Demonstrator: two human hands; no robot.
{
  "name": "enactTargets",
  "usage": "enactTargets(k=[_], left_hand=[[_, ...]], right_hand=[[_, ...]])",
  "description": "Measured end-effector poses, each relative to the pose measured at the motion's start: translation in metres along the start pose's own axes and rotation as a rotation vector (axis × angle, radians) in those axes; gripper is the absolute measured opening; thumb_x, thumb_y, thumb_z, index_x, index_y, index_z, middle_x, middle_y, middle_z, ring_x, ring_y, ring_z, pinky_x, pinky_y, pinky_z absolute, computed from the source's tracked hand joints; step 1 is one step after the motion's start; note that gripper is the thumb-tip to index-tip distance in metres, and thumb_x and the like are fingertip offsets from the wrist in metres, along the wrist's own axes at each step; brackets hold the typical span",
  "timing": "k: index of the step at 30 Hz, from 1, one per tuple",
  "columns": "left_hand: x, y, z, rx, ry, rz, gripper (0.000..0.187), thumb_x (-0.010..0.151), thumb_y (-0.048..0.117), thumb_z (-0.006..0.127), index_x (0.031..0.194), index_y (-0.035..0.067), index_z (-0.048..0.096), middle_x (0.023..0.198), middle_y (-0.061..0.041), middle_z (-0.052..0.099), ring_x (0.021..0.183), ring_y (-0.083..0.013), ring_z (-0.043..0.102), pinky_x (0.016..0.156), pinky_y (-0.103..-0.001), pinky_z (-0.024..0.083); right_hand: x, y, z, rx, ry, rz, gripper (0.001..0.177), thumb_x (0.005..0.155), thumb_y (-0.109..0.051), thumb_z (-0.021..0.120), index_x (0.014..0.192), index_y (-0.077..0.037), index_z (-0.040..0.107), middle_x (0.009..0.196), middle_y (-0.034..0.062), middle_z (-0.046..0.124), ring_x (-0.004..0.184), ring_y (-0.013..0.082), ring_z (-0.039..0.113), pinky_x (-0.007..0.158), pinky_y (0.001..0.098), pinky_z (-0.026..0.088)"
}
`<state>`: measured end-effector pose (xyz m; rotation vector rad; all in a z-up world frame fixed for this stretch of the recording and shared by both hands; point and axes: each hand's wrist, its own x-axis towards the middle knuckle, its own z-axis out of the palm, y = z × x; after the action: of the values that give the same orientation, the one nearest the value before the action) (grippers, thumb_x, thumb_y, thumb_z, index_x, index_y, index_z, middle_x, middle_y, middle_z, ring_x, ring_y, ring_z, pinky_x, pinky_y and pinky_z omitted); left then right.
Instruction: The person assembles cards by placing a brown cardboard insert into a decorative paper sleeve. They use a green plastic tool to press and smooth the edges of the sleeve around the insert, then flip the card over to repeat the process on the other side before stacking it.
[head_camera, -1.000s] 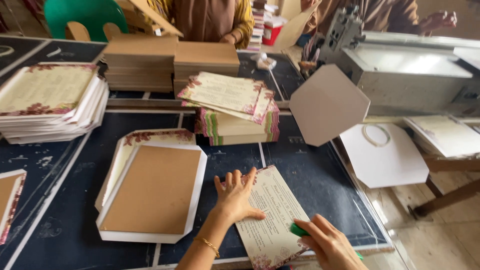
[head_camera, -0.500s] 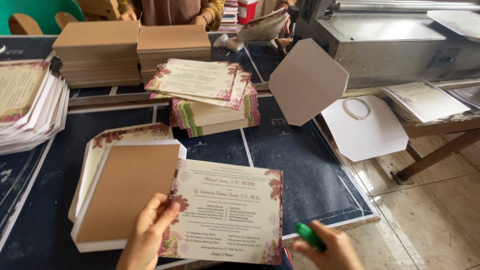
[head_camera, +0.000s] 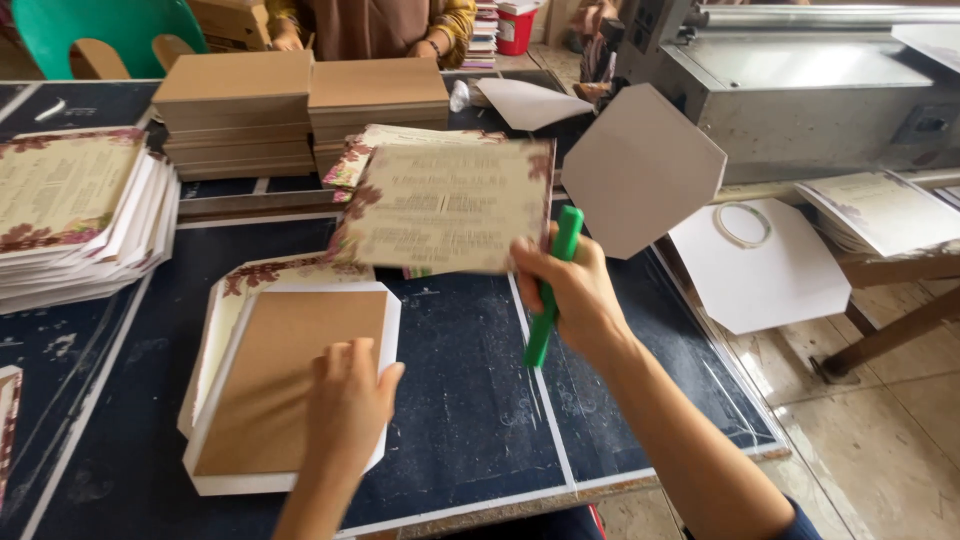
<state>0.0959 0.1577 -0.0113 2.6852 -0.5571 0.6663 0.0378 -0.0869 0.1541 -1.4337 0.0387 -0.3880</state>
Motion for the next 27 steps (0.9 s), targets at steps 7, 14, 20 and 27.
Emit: enactTargets(k=[7, 14, 20, 27], left_hand=[[0.022, 0.043, 0.008, 0.64, -0.182, -0.042, 0.015, 0.086, 0.014, 0.069, 0.094, 0.011, 0.058, 0.092, -0.019, 0.064, 0.085, -0.0299, 0.067, 0.061, -0.035, 0.06], [-0.003, 0.091, -0.021, 0.539, -0.103, 0.214, 0.011, 0.089, 0.005, 0.058, 0.098, 0.011, 0.059, 0.08, -0.008, 0.063, 0.064, -0.0164, 0.066, 0.046, -0.032, 0.058], [-0.053, 0.203, 0.003, 0.152, -0.137, 0.589, 0.01, 0.088, 0.009, 0.056, 0.098, 0.009, 0.058, 0.087, -0.014, 0.063, 0.076, -0.0278, 0.063, 0.059, -0.033, 0.054], [-0.031, 0.205, 0.041, -0.305, -0.265, 0.493, 0.041, 0.086, 0.019, 0.072, 0.117, 0.005, 0.049, 0.103, -0.012, 0.058, 0.095, -0.0279, 0.053, 0.074, -0.039, 0.051]], right_hand=[[-0.006, 0.027, -0.046, -0.568, -0.077, 0.219, 0.029, 0.099, -0.029, 0.058, 0.081, -0.007, 0.053, 0.065, 0.0111, 0.072, 0.032, 0.0092, 0.039, 0.031, 0.0241, 0.03], [-0.106, 0.121, -0.181, -1.55, 0.158, 0.004, 0.046, 0.093, -0.035, 0.058, 0.136, -0.018, 0.05, 0.107, 0.009, 0.062, 0.088, 0.0288, 0.064, 0.069, 0.0432, 0.057], [-0.166, 0.143, -0.205, -1.624, 0.352, -0.209, 0.04, 0.092, -0.019, 0.06, 0.132, -0.023, 0.058, 0.098, 0.0076, 0.052, 0.084, 0.0301, 0.051, 0.078, 0.0458, 0.048], [-0.173, 0.121, -0.184, -1.595, 0.181, -0.24, 0.039, 0.092, -0.013, 0.059, 0.131, -0.015, 0.053, 0.094, 0.0078, 0.055, 0.085, 0.0236, 0.054, 0.07, 0.0391, 0.054]])
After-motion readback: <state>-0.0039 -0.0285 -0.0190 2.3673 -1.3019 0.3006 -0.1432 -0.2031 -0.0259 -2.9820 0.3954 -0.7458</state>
